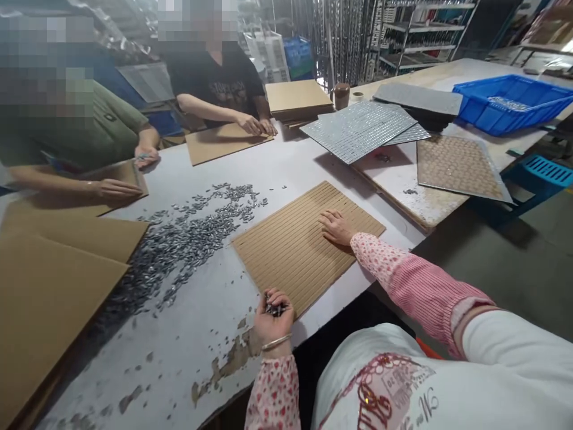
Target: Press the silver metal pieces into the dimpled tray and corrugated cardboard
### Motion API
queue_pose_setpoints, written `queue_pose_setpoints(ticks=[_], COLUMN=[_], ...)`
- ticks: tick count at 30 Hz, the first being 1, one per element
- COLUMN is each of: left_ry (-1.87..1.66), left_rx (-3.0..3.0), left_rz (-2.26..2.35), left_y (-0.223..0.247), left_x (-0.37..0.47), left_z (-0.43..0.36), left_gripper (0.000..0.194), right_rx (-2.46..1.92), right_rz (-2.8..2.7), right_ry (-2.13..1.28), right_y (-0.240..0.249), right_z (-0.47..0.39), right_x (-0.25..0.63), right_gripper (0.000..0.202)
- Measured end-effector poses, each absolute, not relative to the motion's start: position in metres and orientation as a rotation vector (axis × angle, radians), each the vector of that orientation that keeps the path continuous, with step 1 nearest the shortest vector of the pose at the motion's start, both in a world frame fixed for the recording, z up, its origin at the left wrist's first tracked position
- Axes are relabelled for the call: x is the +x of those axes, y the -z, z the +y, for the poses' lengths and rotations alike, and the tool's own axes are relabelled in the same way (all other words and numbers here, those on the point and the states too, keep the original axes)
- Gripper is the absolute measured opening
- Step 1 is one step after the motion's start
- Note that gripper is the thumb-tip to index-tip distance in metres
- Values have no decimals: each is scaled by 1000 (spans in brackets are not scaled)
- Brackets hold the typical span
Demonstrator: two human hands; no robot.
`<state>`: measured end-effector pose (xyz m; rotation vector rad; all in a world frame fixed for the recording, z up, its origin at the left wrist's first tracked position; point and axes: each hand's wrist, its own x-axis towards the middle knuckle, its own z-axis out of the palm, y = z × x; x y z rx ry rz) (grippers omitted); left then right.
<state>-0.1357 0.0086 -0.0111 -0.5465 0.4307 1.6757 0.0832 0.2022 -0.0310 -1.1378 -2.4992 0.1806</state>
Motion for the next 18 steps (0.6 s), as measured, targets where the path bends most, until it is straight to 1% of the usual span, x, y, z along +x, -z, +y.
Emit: queue_pose_setpoints(ticks=[1,3,6,8,10,15,18], left_ry=[-1681,-1716,-1779,-1775,-1752,-1700,-1675], left_rx=[-552,-574,-575,-494,-389,-287,-258], left_rz=[442,485,568,634,685,673,631], left_y=[12,14,19,26,34,55,63], left_x=[-132,-128,-124,-121,-119,-122,-124], left_z=[7,4,-2,-7,-14,-26,-30], left_gripper=[14,15,19,18,16,14,18], right_rx=[-1114,-1018,-743,-650,-641,-718,-665], right_rz=[-2423,-2305,-2265,-2235,-2248,-2421,-2510], right_ry=[-256,-527,-957,-1105,-1131,-948,-889], right_y=[28,23,20,20,23,30,32], right_z=[187,149,91,61,44,38,38], right_x=[78,65,45,32,20,6,7], right_gripper=[37,26,22,24,26,18,21])
